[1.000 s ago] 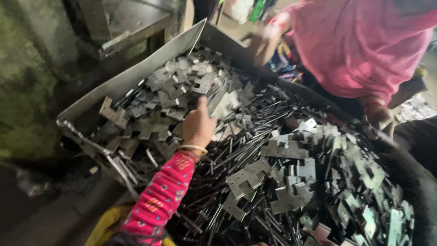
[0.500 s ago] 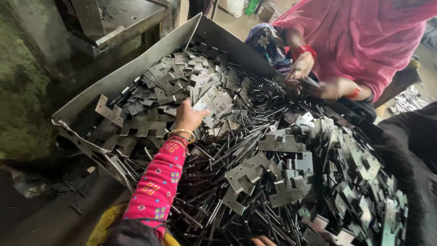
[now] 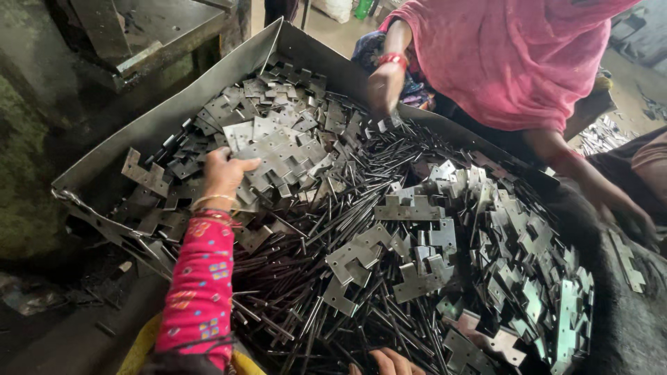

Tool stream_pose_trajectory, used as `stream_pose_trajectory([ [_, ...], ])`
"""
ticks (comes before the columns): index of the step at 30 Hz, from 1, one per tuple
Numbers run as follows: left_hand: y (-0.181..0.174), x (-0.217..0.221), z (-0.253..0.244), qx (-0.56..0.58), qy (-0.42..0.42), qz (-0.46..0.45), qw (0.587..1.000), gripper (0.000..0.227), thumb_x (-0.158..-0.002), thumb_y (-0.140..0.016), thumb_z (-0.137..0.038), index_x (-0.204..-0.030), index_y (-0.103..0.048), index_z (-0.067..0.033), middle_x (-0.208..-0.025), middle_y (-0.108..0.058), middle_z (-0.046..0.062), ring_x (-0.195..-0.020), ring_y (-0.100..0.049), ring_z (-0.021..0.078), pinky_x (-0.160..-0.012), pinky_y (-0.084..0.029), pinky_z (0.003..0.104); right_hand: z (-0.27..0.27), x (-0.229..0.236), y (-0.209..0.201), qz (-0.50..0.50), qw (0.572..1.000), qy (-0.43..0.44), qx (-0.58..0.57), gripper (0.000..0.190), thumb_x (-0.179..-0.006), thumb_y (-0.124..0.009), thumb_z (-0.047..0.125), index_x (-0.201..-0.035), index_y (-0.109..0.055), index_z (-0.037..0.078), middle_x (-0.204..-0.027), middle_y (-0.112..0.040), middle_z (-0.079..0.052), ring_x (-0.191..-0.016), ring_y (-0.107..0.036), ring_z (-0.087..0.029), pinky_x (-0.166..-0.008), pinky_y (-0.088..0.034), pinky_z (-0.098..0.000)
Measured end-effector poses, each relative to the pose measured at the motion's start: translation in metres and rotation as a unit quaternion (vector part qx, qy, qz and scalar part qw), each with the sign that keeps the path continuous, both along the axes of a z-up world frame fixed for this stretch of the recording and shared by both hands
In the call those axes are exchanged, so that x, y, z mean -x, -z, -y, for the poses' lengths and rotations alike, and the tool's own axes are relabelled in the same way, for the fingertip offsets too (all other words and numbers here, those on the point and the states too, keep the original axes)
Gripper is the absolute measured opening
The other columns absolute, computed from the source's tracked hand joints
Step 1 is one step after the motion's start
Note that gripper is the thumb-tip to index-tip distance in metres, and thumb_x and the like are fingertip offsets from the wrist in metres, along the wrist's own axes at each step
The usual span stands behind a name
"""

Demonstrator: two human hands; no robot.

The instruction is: The person assembles metal hinges by inserting pins into hinge plates and placing the assembled units into a large metal bin. The person works alongside others who are performing the same task.

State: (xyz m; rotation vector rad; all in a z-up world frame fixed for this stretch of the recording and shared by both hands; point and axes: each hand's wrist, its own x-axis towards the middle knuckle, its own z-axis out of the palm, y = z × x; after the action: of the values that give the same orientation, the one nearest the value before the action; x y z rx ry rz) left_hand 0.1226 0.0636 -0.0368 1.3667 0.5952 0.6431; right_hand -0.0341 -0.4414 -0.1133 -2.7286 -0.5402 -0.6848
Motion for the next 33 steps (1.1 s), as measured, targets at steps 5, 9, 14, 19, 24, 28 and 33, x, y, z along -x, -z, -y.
stream_pose_trajectory([
  [5,-0.026,0.048,0.004,0.055,0.024,0.062,0.996,0.034,-0.073,-0.081,-0.001,-0.107,-0.074,0.0013,-0.097,-0.077,0.008,-0.08,-0.072,0.0149,-0.077,-0.057,0.029,-0.009,0.008,-0.018,0.011,1.0,-0.016,-0.024,0.047,-0.048,-0.091,0.041,-0.084,-0.076,0.015,-0.088,-0.075,-0.005,-0.088,-0.069,-0.029,-0.086,-0.051,-0.0421],
  [9,-0.051,0.09,0.004,0.046,0.004,0.088,0.995,0.034,-0.077,-0.08,-0.001,-0.11,-0.074,0.0018,-0.102,-0.076,0.006,-0.086,-0.071,0.0142,-0.081,-0.056,0.029,-0.02,0.013,-0.032,0.031,0.996,-0.028,-0.078,0.046,-0.049,-0.091,0.039,-0.085,-0.075,0.014,-0.089,-0.074,-0.005,-0.087,-0.068,-0.027,-0.087,-0.048,-0.0412],
  [14,-0.078,0.135,0.017,0.045,-0.016,0.083,0.995,0.035,-0.08,-0.08,-0.002,-0.113,-0.07,0.0003,-0.107,-0.075,0.006,-0.091,-0.069,0.0148,-0.086,-0.055,0.029,-0.024,0.015,-0.06,-0.047,0.996,-0.059,-0.046,0.045,-0.06,-0.093,0.035,-0.092,-0.075,0.008,-0.09,-0.074,-0.009,-0.087,-0.072,-0.026,-0.088,-0.045,-0.0455],
  [19,-0.106,0.152,0.05,0.084,0.048,0.022,0.995,0.033,-0.08,-0.08,-0.008,-0.111,-0.07,-0.0029,-0.105,-0.075,0.006,-0.09,-0.071,0.0156,-0.086,-0.055,0.029,-0.036,0.025,-0.083,0.006,0.993,-0.078,-0.091,0.042,-0.061,-0.089,0.03,-0.093,-0.074,0.009,-0.094,-0.073,-0.01,-0.089,-0.068,-0.029,-0.087,-0.047,-0.0421],
  [24,-0.109,0.129,0.11,0.041,0.184,-0.052,0.981,0.032,-0.08,-0.078,-0.018,-0.106,-0.073,-0.0004,-0.095,-0.078,0.009,-0.081,-0.071,0.021,-0.077,-0.057,0.033,-0.041,0.027,-0.097,0.01,0.99,-0.107,-0.092,0.043,-0.062,-0.089,0.029,-0.096,-0.073,0.008,-0.099,-0.072,-0.011,-0.091,-0.067,-0.029,-0.086,-0.047,-0.0448],
  [28,-0.097,0.11,0.136,-0.209,0.18,-0.097,0.956,0.035,-0.087,-0.074,-0.029,-0.105,-0.071,0.0006,-0.091,-0.078,0.013,-0.082,-0.073,0.0247,-0.074,-0.056,0.037,-0.04,0.03,-0.104,-0.015,0.991,-0.094,-0.093,0.044,-0.064,-0.089,0.027,-0.099,-0.072,0.006,-0.101,-0.071,-0.013,-0.093,-0.065,-0.032,-0.086,-0.048,-0.0454],
  [33,-0.083,0.118,0.117,-0.244,0.183,-0.181,0.935,0.03,-0.096,-0.062,-0.032,-0.104,-0.073,-0.0052,-0.088,-0.077,0.016,-0.08,-0.075,0.0294,-0.074,-0.055,0.041,-0.046,0.035,-0.115,-0.047,0.991,-0.084,-0.092,0.042,-0.068,-0.088,0.024,-0.102,-0.071,0.004,-0.103,-0.069,-0.014,-0.095,-0.061,-0.036,-0.086,-0.048,-0.046],
])
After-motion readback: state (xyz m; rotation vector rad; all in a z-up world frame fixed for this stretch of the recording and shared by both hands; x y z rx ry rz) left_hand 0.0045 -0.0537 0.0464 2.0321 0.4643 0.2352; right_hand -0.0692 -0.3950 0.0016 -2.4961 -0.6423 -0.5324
